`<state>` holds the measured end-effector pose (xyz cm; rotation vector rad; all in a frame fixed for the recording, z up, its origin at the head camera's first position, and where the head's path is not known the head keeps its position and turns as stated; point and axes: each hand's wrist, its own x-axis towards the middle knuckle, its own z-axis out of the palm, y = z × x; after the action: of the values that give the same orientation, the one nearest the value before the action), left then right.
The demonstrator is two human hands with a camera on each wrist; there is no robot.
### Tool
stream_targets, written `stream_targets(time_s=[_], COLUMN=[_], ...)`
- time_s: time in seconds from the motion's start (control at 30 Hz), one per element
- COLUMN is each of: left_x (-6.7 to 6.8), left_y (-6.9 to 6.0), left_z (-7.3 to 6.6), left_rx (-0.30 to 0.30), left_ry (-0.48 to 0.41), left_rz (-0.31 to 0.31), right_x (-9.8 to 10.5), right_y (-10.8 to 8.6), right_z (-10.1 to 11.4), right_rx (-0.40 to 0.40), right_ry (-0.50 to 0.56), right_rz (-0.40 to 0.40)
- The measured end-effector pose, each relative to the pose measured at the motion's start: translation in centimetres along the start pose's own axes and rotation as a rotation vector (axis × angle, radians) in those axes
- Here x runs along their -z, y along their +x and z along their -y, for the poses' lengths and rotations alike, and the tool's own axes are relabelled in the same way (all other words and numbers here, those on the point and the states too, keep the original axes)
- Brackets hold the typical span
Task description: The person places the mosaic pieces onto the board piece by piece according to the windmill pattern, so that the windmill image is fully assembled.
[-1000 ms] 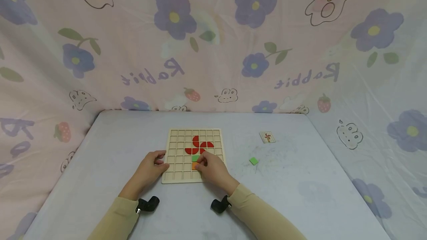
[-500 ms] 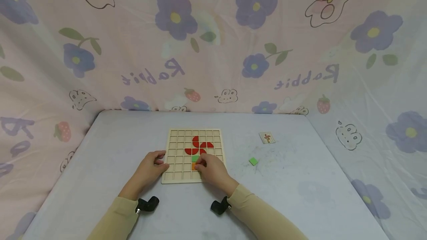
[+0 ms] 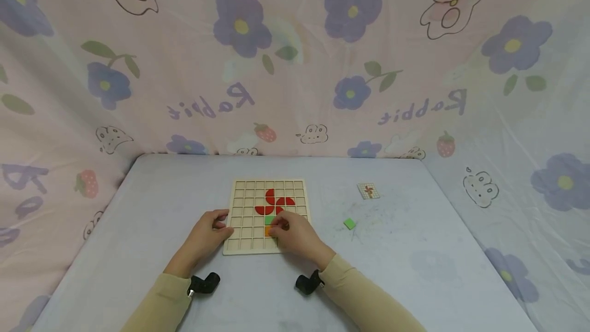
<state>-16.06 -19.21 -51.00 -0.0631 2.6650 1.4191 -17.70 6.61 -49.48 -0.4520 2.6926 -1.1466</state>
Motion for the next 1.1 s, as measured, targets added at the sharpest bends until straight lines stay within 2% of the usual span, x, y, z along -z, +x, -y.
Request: stream_targets(time_s=[0.2, 0.4, 0.57, 0.9, 1.1], left_x=[-0.1, -0.2, -0.2, -0.3, -0.2], left_y=[-0.1, 0.0, 0.1, 0.2, 0.1], left_z=[0.0, 0.1, 0.1, 0.2, 0.1], left_rx=[0.003, -0.003, -0.016, -0.016, -0.006], left_ry=[-0.005, -0.009, -0.004, -0.001, 0.006], left_rz=[0.0, -0.002, -0.01, -0.01, -0.017], right_x=[2.9, 6.1, 8.1, 11.4, 13.3], right_y=[-0.3, -0.8, -1.5, -3.1, -3.9], right_z=[-1.7, -4.3, -6.4, -10.7, -12.5], right_rx=[-0.012, -0.037, -0.076, -0.125, -0.138], right_ry=[0.063, 0.086, 0.055, 0.029, 0.054], right_rz=[-0.009, -0.094, -0.145, -0.17, -0.13])
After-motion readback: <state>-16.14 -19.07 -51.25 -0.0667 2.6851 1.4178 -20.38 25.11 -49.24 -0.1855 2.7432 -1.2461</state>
